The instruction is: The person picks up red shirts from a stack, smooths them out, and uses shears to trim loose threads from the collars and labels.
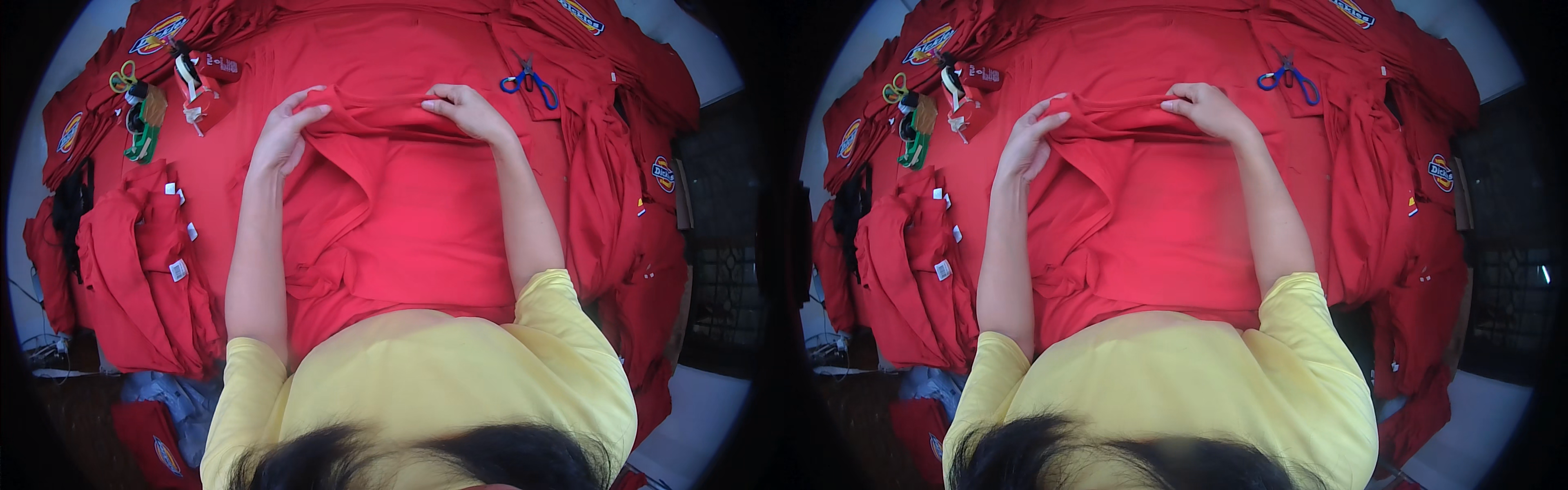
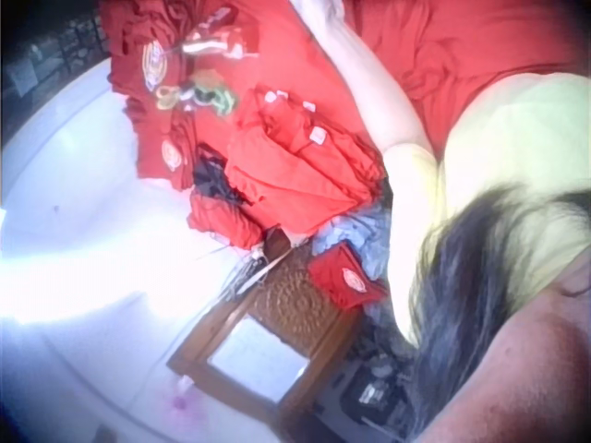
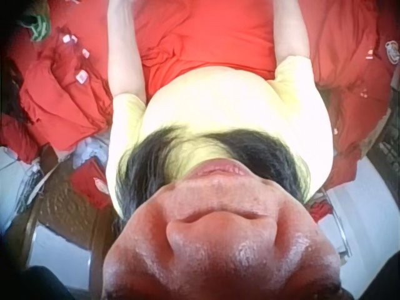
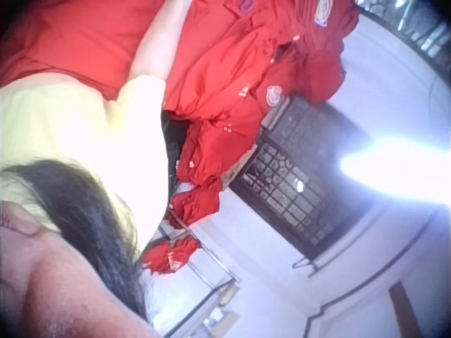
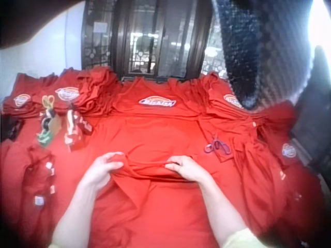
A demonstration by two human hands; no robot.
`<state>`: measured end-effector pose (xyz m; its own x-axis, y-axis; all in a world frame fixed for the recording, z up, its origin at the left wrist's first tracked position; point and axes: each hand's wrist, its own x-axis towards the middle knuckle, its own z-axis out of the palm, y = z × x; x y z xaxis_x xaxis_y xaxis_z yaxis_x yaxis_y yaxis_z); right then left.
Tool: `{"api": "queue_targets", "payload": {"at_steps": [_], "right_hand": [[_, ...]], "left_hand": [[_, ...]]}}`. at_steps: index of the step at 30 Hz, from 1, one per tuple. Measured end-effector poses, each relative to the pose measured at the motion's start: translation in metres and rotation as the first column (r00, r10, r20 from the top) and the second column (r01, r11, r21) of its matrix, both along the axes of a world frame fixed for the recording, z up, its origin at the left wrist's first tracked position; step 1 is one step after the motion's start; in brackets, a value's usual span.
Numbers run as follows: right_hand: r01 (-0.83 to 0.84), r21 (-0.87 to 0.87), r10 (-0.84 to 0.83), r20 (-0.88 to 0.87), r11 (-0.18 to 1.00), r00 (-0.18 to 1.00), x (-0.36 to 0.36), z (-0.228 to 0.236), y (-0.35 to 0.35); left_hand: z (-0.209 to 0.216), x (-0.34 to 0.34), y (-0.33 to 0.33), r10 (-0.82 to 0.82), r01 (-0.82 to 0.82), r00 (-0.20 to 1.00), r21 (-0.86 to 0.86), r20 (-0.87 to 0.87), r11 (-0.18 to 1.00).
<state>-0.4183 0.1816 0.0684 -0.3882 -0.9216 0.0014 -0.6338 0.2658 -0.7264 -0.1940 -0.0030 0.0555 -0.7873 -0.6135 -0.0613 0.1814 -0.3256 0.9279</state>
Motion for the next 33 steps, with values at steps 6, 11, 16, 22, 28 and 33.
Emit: {"api": "queue_targets", "payload": {"at_steps": [6, 11, 16, 22, 28, 33], "right_hand": [[0.137, 0.404, 0.067, -0.452, 0.905, 0.889, -0.011, 0.015, 0.020], [0.243, 0.279, -0.091, -0.464, 0.929, 0.881, -0.064, 0.027, 0.033], [0.264, -0.030, -0.238, 0.347, 0.964, 0.907, -0.117, 0.016, 0.043], [0.367, -0.185, -0.027, 0.864, 0.912, 0.503, -0.123, 0.004, 0.033], [0.314, -0.391, -0.025, 0.591, 0.865, 0.806, -0.079, 0.030, 0.052], [-0.124, -0.058, 0.071, -0.559, 0.991, 0.826, 0.029, 0.004, 0.096]], "left_hand": [[-0.002, 0.003, -0.029, 0.189, -0.189, 0.982, 0.009, -0.010, 0.982], [-0.011, -0.009, -0.059, 0.206, -0.207, 0.978, -0.016, -0.016, 0.978], [-0.017, -0.021, -0.080, 0.198, -0.203, 0.978, 0.094, 0.064, 0.975], [-0.019, -0.028, -0.093, 0.180, -0.190, 0.980, 0.135, 0.083, 0.972], [-0.023, -0.008, -0.091, 0.089, -0.093, 0.995, -0.081, -0.050, 0.992], [-0.061, 0.047, -0.087, 0.076, 0.036, 0.984, -0.591, 0.164, 0.806]]}}
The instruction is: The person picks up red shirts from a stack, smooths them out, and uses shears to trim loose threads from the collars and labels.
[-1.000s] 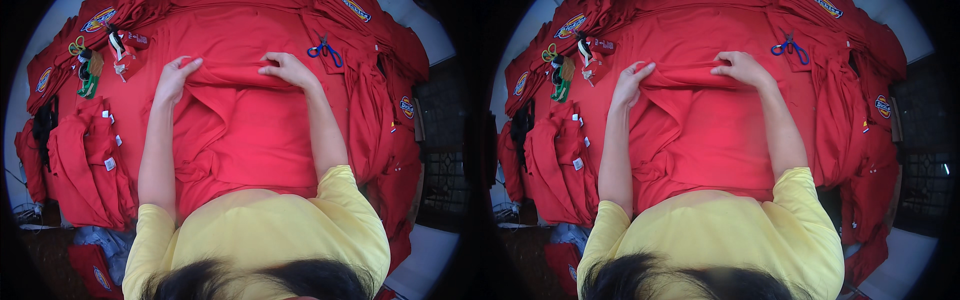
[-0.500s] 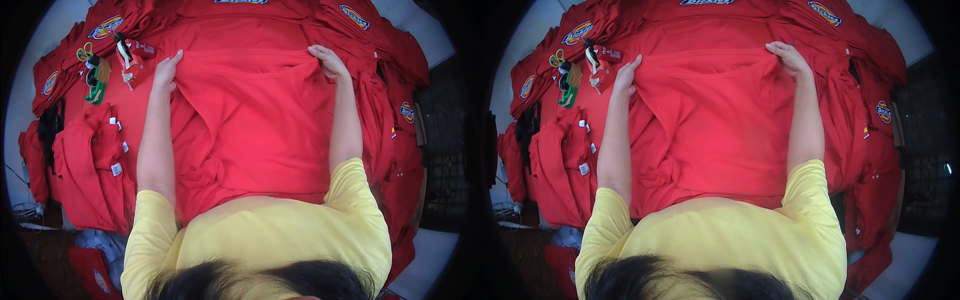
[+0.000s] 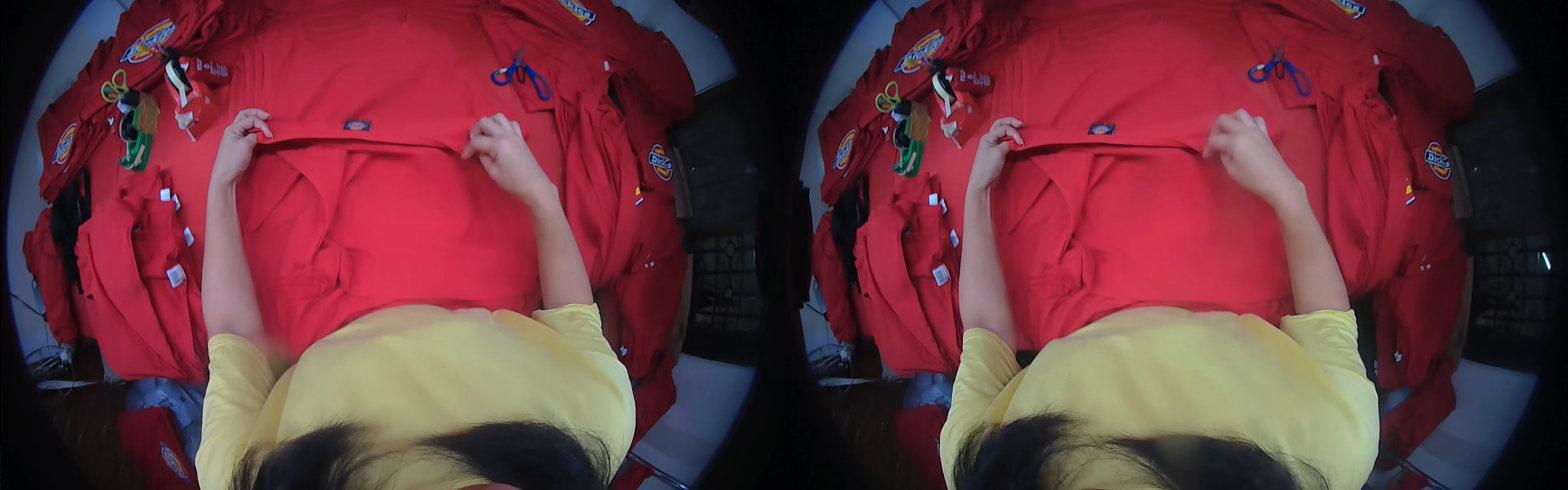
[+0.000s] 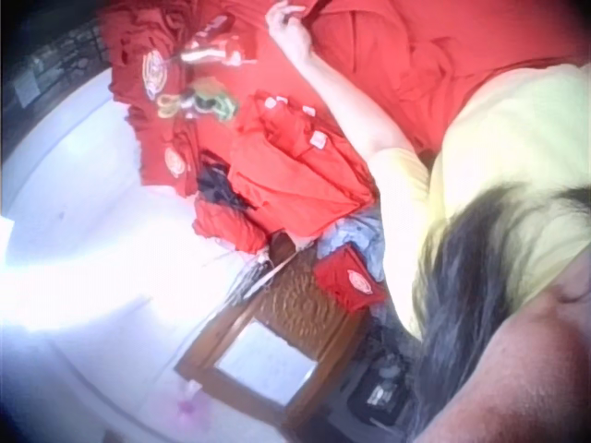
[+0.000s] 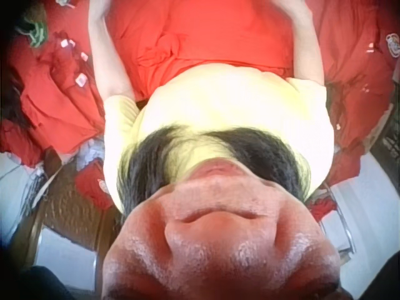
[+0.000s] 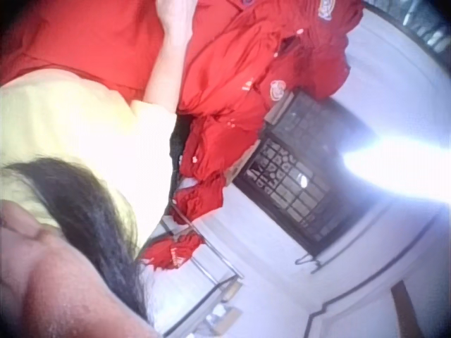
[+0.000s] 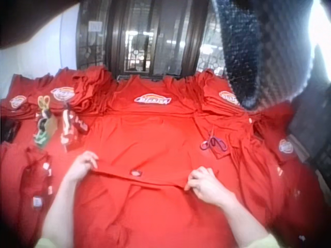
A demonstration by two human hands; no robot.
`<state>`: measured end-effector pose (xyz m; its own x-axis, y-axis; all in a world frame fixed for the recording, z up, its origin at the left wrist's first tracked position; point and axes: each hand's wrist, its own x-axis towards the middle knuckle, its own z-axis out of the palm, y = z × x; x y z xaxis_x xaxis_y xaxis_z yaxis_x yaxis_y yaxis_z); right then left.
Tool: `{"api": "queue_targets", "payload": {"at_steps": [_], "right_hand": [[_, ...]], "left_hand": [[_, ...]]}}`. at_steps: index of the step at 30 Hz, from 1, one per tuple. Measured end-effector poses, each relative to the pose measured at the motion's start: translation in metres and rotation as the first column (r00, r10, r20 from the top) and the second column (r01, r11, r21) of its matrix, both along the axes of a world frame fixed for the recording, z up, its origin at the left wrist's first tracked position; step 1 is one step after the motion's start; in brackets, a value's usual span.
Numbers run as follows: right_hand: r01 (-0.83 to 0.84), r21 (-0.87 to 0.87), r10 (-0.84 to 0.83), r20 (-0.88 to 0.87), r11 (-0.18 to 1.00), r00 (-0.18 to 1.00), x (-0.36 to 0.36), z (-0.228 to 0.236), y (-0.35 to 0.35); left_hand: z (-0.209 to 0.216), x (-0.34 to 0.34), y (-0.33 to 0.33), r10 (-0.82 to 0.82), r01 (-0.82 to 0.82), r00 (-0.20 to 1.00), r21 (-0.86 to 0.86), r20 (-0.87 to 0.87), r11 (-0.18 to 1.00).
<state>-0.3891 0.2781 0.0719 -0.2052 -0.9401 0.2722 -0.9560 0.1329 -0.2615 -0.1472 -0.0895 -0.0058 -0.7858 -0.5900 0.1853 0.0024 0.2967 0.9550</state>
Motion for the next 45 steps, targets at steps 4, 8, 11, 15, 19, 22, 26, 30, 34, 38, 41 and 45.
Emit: {"api": "queue_targets", "payload": {"at_steps": [4, 8, 11, 15, 19, 22, 26, 30, 34, 38, 41, 45], "right_hand": [[0.079, -0.150, -0.090, -0.070, 0.986, 0.993, 0.020, -0.052, 0.026], [0.130, -0.221, -0.139, -0.028, 0.967, 0.990, 0.024, -0.065, 0.025], [0.170, -0.203, -0.161, 0.058, 0.964, 0.985, 0.021, -0.066, 0.027], [0.246, -0.230, -0.162, 0.331, 0.942, 0.929, 0.009, -0.064, 0.029], [0.230, -0.225, -0.137, 0.368, 0.947, 0.920, 0.006, -0.055, 0.025], [0.275, -0.270, -0.127, 0.460, 0.923, 0.879, 0.007, -0.034, 0.015], [0.219, -0.355, -0.009, 0.508, 0.909, 0.861, 0.019, 0.024, -0.037], [0.201, -0.470, 0.266, 0.746, 0.859, 0.610, 0.012, 0.047, -0.071], [0.204, -0.196, 0.027, 0.780, 0.959, 0.625, 0.009, 0.027, -0.049], [0.113, 0.085, -0.128, 0.878, 0.990, 0.462, 0.010, 0.020, 0.006], [0.155, -0.072, 0.019, 0.946, 0.985, 0.322, 0.025, 0.023, 0.017], [0.162, -0.131, 0.048, 0.898, 0.978, 0.437, 0.036, 0.037, 0.006]], "left_hand": [[-0.013, 0.012, 0.002, -0.006, 0.007, 1.000, -0.116, 0.007, 0.993], [-0.013, 0.013, 0.003, -0.018, 0.021, 0.999, -0.139, 0.028, 0.990], [-0.009, 0.013, 0.003, -0.019, 0.019, 1.000, -0.100, 0.001, 0.995], [-0.009, 0.013, 0.002, -0.010, 0.009, 1.000, -0.035, -0.018, 0.999], [-0.007, 0.015, -0.001, -0.046, 0.045, 0.999, -0.094, -0.007, 0.995], [0.023, -0.003, 0.040, 0.266, -0.107, 0.947, -0.605, 0.178, 0.789], [0.094, -0.063, 0.139, -0.119, 0.078, 0.993, -0.644, -0.021, 0.761], [0.124, -0.113, 0.172, -0.161, 0.166, 0.986, -0.335, 0.042, 0.928], [0.127, -0.127, 0.142, -0.152, 0.148, 0.954, -0.038, -0.259, 0.988], [0.134, -0.097, 0.114, -0.156, 0.202, 0.969, 0.254, -0.190, 0.946], [0.119, -0.079, 0.109, -0.253, 0.306, 0.949, 0.362, -0.187, 0.880], [0.118, -0.060, 0.116, -0.314, 0.323, 0.945, 0.391, -0.088, 0.862]]}}
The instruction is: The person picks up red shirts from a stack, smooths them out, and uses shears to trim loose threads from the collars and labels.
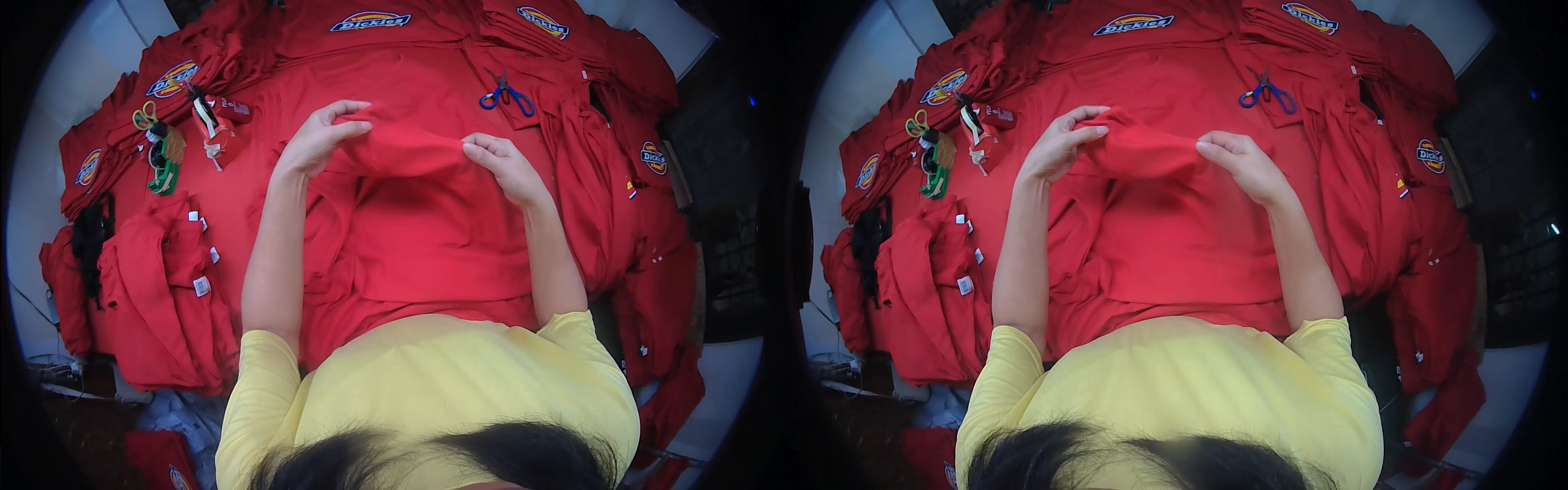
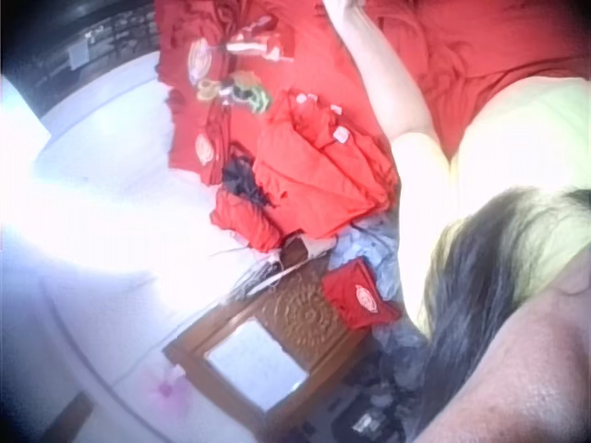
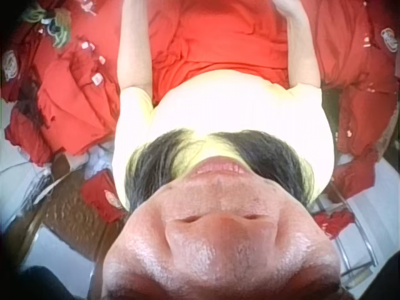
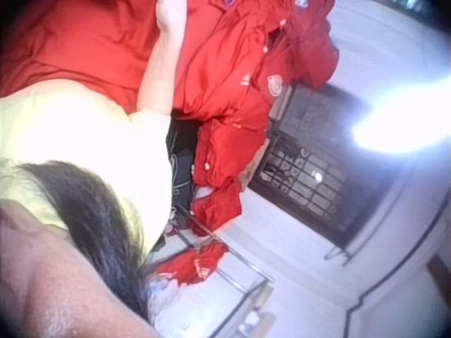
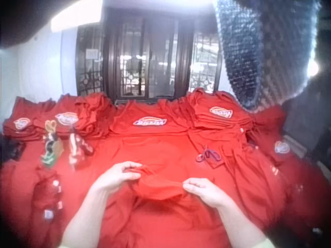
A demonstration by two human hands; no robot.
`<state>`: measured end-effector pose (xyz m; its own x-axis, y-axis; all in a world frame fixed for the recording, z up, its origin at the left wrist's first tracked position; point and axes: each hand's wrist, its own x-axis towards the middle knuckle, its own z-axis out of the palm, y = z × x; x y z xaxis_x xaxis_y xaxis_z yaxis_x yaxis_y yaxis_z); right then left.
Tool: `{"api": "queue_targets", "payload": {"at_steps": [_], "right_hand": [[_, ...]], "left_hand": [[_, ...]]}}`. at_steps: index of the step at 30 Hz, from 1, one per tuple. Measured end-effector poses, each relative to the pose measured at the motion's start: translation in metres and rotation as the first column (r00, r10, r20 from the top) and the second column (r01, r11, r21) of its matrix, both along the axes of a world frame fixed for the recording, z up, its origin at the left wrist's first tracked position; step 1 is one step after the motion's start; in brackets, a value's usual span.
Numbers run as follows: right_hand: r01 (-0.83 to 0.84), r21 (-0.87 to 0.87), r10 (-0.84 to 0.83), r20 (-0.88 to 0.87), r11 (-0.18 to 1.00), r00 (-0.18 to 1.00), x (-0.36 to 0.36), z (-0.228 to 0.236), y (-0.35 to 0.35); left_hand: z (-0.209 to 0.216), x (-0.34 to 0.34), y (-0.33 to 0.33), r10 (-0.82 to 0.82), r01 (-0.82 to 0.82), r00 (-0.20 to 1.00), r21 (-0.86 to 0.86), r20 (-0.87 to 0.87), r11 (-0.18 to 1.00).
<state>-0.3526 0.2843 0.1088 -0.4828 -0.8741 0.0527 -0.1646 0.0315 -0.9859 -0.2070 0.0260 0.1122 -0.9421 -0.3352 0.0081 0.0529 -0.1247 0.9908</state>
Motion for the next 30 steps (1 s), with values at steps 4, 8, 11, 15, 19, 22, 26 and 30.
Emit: {"api": "queue_targets", "payload": {"at_steps": [4, 8, 11, 15, 19, 22, 26, 30], "right_hand": [[-0.060, 0.035, 0.063, -0.093, 0.998, 0.994, 0.016, 0.027, -0.010], [-0.095, 0.236, 0.187, -0.404, 0.967, 0.896, 0.015, 0.026, -0.008], [-0.023, 0.494, 0.334, -0.552, 0.869, 0.764, 0.001, 0.013, 0.011], [-0.079, 0.361, 0.183, -0.264, 0.929, 0.947, -0.021, -0.012, 0.044], [-0.019, 0.106, -0.002, 0.187, 0.994, 0.982, -0.005, -0.006, 0.048], [-0.015, -0.003, 0.015, 0.205, 1.000, 0.979, -0.020, -0.019, 0.050], [0.073, 0.021, -0.076, 0.198, 0.997, 0.977, -0.028, -0.024, 0.053], [0.129, 0.050, -0.138, 0.239, 0.990, 0.961, -0.017, -0.013, 0.049]], "left_hand": [[0.011, 0.017, -0.002, 0.130, -0.130, 0.991, -0.178, -0.008, 0.975], [0.009, 0.038, -0.026, 0.364, -0.435, 0.891, -0.287, -0.271, 0.853], [0.006, 0.060, -0.047, 0.464, -0.528, 0.844, -0.267, -0.270, 0.806], [0.003, 0.075, -0.052, 0.461, -0.491, 0.866, -0.155, -0.195, 0.857], [-0.015, 0.077, -0.062, 0.466, -0.478, 0.871, -0.056, -0.156, 0.876], [-0.025, 0.084, -0.072, 0.462, -0.470, 0.876, -0.025, -0.141, 0.883], [-0.036, 0.086, -0.085, 0.390, -0.393, 0.915, -0.005, -0.099, 0.920], [-0.036, 0.092, -0.081, 0.447, -0.448, 0.892, 0.008, -0.061, 0.894]]}}
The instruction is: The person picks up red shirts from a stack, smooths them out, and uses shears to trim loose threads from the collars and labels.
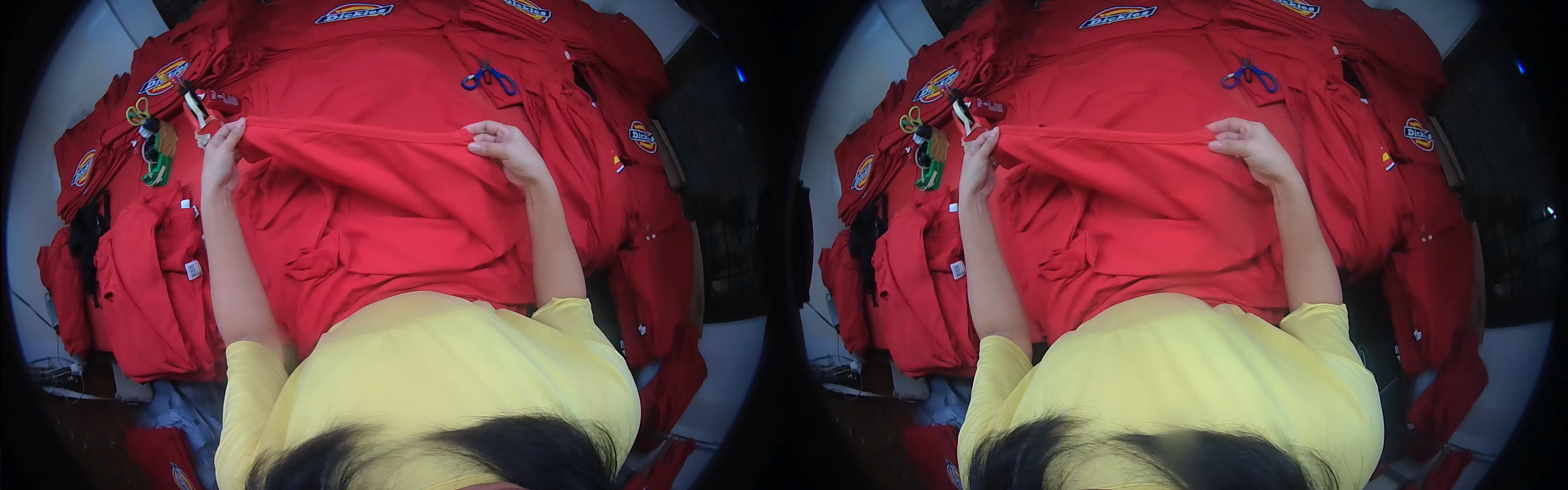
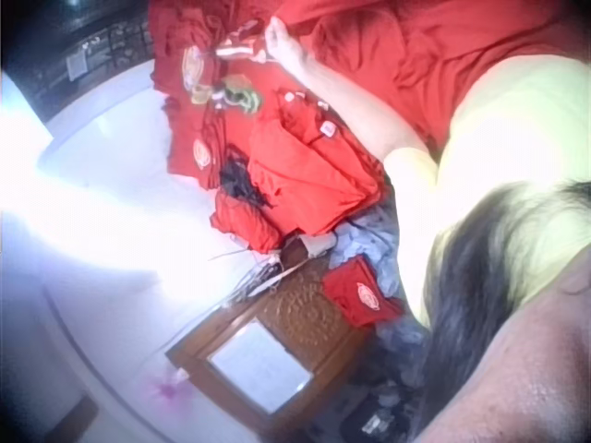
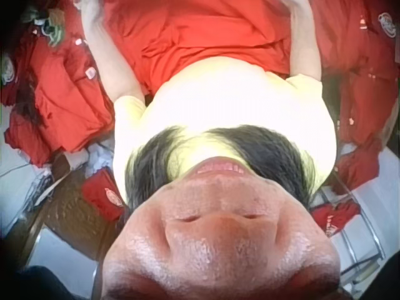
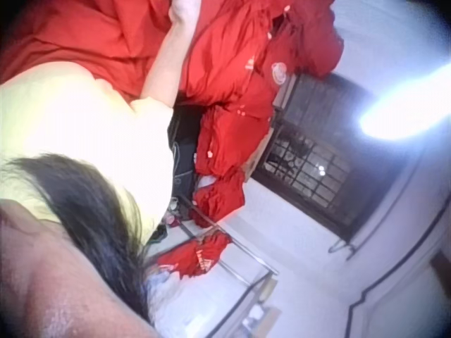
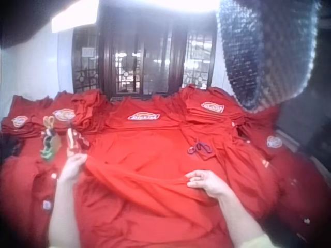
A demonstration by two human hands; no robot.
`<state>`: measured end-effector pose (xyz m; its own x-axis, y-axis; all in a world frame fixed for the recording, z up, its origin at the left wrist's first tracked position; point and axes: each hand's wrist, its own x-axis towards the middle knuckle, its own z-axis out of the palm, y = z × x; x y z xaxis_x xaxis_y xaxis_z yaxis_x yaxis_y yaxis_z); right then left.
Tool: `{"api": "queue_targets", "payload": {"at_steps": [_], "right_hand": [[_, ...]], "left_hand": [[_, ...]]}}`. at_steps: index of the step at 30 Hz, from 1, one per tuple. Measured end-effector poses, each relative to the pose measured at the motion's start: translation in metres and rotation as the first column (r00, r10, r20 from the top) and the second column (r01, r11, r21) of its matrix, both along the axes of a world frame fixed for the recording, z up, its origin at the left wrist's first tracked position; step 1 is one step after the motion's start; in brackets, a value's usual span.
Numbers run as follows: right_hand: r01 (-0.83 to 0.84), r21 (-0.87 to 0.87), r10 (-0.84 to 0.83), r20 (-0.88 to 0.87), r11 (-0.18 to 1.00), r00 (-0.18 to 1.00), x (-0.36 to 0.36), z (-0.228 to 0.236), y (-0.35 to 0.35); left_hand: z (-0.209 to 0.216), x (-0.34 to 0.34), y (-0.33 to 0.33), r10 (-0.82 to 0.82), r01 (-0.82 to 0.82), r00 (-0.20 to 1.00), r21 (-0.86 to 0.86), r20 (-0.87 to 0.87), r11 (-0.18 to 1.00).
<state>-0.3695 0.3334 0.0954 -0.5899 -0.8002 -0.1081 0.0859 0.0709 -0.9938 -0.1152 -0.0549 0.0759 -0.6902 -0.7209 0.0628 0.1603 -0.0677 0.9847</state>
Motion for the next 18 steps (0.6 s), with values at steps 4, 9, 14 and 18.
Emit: {"api": "queue_targets", "payload": {"at_steps": [4, 9, 14, 18], "right_hand": [[-0.056, -0.062, 0.036, -0.289, 0.997, 0.957, 0.018, 0.002, -0.001], [-0.413, 0.189, 0.368, -0.832, 0.891, 0.414, 0.120, -0.013, -0.008], [-0.376, 0.327, 0.457, -0.823, 0.867, 0.338, 0.153, -0.076, -0.002], [-0.189, 0.319, 0.365, -0.871, 0.929, 0.329, 0.150, -0.038, 0.021]], "left_hand": [[-0.004, 0.007, 0.001, -0.086, 0.093, 0.994, -0.092, 0.069, 0.991], [-0.092, 0.032, -0.038, 0.123, -0.118, 0.991, -0.104, 0.044, 0.988], [-0.086, 0.054, -0.006, 0.361, -0.334, 0.930, -0.243, 0.076, 0.911], [-0.051, 0.083, 0.045, 0.315, -0.136, 0.903, -0.503, 0.292, 0.854]]}}
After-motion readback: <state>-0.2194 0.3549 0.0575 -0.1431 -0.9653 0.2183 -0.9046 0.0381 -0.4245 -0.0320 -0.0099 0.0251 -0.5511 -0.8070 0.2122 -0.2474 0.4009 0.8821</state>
